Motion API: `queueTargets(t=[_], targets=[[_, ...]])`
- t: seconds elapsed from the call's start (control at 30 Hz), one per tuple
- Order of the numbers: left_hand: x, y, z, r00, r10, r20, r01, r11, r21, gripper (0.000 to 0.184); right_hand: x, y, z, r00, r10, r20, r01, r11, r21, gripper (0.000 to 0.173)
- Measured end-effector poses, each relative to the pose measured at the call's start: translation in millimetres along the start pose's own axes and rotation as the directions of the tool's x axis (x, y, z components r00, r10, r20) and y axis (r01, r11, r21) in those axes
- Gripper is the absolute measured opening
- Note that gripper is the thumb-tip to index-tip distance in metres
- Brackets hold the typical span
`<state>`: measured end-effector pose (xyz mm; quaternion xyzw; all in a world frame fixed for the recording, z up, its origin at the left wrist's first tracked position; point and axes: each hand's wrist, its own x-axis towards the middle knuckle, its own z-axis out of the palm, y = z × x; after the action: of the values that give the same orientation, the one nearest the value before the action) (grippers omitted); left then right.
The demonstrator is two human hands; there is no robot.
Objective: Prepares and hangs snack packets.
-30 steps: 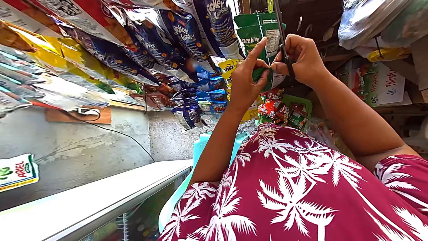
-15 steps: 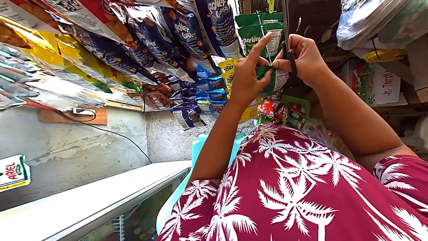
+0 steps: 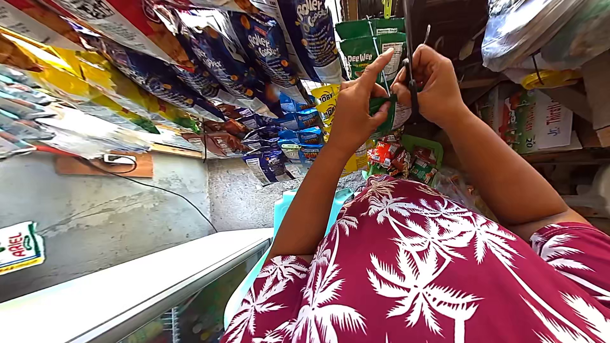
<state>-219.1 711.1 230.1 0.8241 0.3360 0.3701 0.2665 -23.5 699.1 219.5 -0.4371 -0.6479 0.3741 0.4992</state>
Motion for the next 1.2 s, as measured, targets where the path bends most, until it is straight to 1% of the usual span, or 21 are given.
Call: queueTargets(t=[0.07,0.17,0.23,0.3,0.4,0.47,0.5,0.57,0.6,0.7,0.8,0.83,0.9,1.03,1.13,1.2], targets=[[1.1,-1.7,1.0,1.000,0.024,-0.007,-0.024,1.000,0.014,0.062,-0.4,-0.4,-5.4,1.000,0.018,-0.022,-0.017,0.999,0.050,0.022],[4.6,-7.9,-4.6,0.998,0.067,0.020,-0.067,0.997,0.025,0.057,-4.1,-9.1,-12.5,0.998,-0.006,0.065,-0.002,0.992,0.129,0.025],[5.8,-5.0,-5.4,0.996,0.081,0.048,-0.082,0.997,0.010,0.057,-6.2,-11.0,-15.9,0.993,-0.009,0.117,0.000,0.997,0.074,0.027],[4.3,0.5,-6.2,0.996,0.059,0.066,-0.058,0.998,-0.014,0.057,-8.6,-11.2,-15.8,0.990,0.001,0.138,0.001,1.000,-0.016,0.027],[0.8,1.2,-4.5,0.998,-0.006,0.065,0.010,0.997,-0.072,0.054,-11.7,-14.4,-14.4,0.994,0.011,0.112,0.004,0.991,-0.134,0.023],[-0.6,2.0,-3.2,0.996,-0.072,0.051,0.078,0.988,-0.132,0.056,-12.6,-15.6,-14.0,0.995,0.011,0.100,0.004,0.989,-0.146,0.021],[-1.1,3.0,-3.5,0.990,-0.130,0.054,0.138,0.974,-0.178,0.055,-12.6,-15.9,-14.1,0.995,0.014,0.101,0.000,0.990,-0.138,0.020],[-2.4,2.5,-5.8,0.961,-0.267,0.077,0.278,0.916,-0.288,0.043,-12.1,-16.5,-13.2,0.995,0.021,0.096,-0.011,0.994,-0.105,0.020],[-3.7,-0.6,-6.4,0.947,-0.309,0.090,0.321,0.886,-0.334,0.038,-11.8,-16.0,-12.4,0.995,0.017,0.094,-0.009,0.996,-0.083,0.020],[-8.2,-4.6,-6.5,0.913,-0.382,0.143,0.405,0.809,-0.426,0.022,-12.6,-13.6,-8.9,0.995,-0.003,0.097,0.006,1.000,-0.029,0.021],[-12.1,-2.4,-5.8,0.864,-0.470,0.180,0.480,0.664,-0.573,0.014,-12.3,-12.7,-4.7,0.996,-0.030,0.082,0.030,1.000,0.005,0.022],[-13.3,-4.0,-4.2,0.861,-0.477,0.176,0.479,0.643,-0.598,0.015,-11.6,-12.6,-3.8,0.997,-0.039,0.071,0.039,0.999,0.008,0.022],[-14.2,-6.3,0.3,0.868,-0.477,0.142,0.454,0.643,-0.617,0.017,-10.0,-11.7,-2.8,0.997,-0.051,0.051,0.051,0.999,0.006,0.022],[-14.8,-5.2,7.8,0.872,-0.487,0.041,0.403,0.668,-0.626,0.014,-7.7,-10.9,-1.9,0.997,-0.055,0.059,0.055,0.998,-0.007,0.022],[-15.4,-1.4,10.2,0.861,-0.508,0.010,0.411,0.686,-0.601,0.015,-7.4,-10.3,-2.9,0.997,-0.033,0.071,0.035,0.999,-0.024,0.022],[-15.7,-0.6,11.0,0.866,-0.499,-0.001,0.406,0.706,-0.581,0.016,-6.4,-8.9,-4.2,0.997,-0.024,0.079,0.026,0.999,-0.019,0.023]])
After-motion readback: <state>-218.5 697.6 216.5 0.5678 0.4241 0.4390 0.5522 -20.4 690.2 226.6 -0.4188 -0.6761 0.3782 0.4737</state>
